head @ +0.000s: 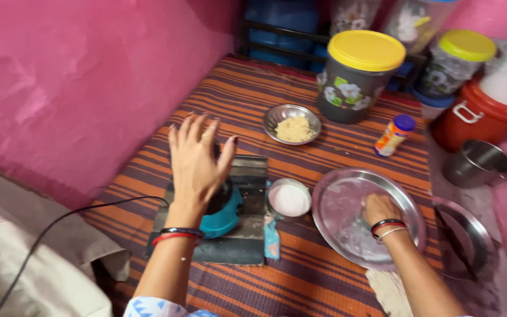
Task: The person scoops a white powdery substance from a metal bowl into a blender jar using a spoon, then secures the lid and operates the blender. They open the lid to scrape down the sides and continue blending.
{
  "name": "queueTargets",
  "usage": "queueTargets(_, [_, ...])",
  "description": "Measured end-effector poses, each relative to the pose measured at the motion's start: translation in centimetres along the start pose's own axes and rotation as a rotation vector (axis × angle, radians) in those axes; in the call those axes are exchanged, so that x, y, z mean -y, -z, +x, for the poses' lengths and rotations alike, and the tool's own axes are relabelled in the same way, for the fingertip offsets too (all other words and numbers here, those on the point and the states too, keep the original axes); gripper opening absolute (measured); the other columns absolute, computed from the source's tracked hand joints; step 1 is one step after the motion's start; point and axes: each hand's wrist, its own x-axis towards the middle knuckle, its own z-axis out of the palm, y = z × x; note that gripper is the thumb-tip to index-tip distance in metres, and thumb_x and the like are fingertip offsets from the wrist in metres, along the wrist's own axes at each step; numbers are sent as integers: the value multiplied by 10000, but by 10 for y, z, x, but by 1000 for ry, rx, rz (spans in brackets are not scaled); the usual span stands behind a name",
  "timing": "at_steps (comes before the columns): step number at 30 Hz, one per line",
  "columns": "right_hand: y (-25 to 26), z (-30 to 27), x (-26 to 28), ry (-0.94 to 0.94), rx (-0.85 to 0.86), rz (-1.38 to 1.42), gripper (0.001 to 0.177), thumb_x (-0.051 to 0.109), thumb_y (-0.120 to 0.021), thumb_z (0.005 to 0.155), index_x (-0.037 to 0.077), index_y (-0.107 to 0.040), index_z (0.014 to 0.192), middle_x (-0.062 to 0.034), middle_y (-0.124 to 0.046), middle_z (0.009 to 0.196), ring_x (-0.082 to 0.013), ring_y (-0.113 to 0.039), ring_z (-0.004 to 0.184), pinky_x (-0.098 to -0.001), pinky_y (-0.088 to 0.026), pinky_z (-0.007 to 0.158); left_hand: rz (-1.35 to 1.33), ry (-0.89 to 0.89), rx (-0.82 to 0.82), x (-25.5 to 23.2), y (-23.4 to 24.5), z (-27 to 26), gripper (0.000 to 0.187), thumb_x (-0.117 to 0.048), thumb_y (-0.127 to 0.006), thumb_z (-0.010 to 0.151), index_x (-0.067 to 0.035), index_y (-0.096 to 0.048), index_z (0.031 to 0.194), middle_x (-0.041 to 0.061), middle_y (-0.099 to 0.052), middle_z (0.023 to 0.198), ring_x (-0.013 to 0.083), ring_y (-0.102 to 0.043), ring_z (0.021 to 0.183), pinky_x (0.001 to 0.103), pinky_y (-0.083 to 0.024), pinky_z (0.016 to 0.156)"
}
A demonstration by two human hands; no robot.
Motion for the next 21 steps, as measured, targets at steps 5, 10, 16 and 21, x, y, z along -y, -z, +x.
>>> queueTargets(5, [-58,-4,-84,-165,72,-32,374,346,-717,910,-3,-765,1037,-286,-707,1081,-443,-688,1061,-513,-557,944,-257,-209,115,-95,-45,-22,371,-321,-682,923,-42,-730,1162,163,-657,1280,357,-530,1331,559,-265,1252])
queueTargets(10, [-104,10,-114,-370,290,647,456,312,-751,899,-142,-730,935,-322,-742,871,-461,-764,809,-558,-622,802,-349,-266,326,-172,-90,-46,409,-385,-623,915,-65,-754,1133,150,-657,1305,346,-525,1333,590,-240,1231])
queueTargets(16, [-81,-1,-116,-192,-39,494,123,49,-683,821,-47,-753,847,-316,-716,831,-484,-719,815,-563,-588,731,-390,-252,402,-194,-112,-52,408,-400,-631,906,-75,-772,1109,143,-667,1288,378,-514,1335,612,-245,1198])
queueTargets(21, [-56,-31,-101,-15,-286,-114,193,7,-565,887,-17,-756,873,-307,-706,894,-444,-735,878,-505,-613,751,-369,-239,377,-191,-104,-47,393,-394,-635,908,-74,-777,1086,142,-674,1280,376,-523,1326,601,-260,1188])
